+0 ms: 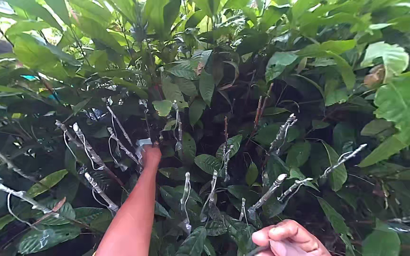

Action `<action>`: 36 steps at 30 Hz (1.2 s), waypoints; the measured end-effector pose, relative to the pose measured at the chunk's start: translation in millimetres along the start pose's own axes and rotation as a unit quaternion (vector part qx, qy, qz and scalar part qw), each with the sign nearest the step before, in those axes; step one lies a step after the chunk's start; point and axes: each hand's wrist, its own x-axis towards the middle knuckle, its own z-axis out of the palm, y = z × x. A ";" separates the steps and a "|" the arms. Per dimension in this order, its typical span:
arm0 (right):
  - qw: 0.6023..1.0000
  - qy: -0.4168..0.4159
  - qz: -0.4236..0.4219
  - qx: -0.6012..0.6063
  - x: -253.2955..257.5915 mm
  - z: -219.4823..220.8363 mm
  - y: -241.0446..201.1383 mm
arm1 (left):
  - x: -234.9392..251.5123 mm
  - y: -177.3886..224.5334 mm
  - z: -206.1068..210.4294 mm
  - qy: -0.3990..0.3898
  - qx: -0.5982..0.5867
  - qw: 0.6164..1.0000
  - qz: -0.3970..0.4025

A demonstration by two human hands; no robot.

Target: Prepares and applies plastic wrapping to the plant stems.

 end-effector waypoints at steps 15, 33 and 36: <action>0.913 0.047 -0.020 -0.404 248.7 63.2 119.4 | -7.1 -98.3 -21.6 -0.127 -0.436 0.882 0.125; 0.626 -0.208 0.223 -0.718 313.4 33.8 151.8 | -17.8 -83.1 -15.8 -0.228 -0.398 0.884 0.090; 0.658 -0.163 0.286 -0.677 313.2 34.7 154.1 | -17.3 -84.9 -14.0 -0.175 -0.322 0.919 0.144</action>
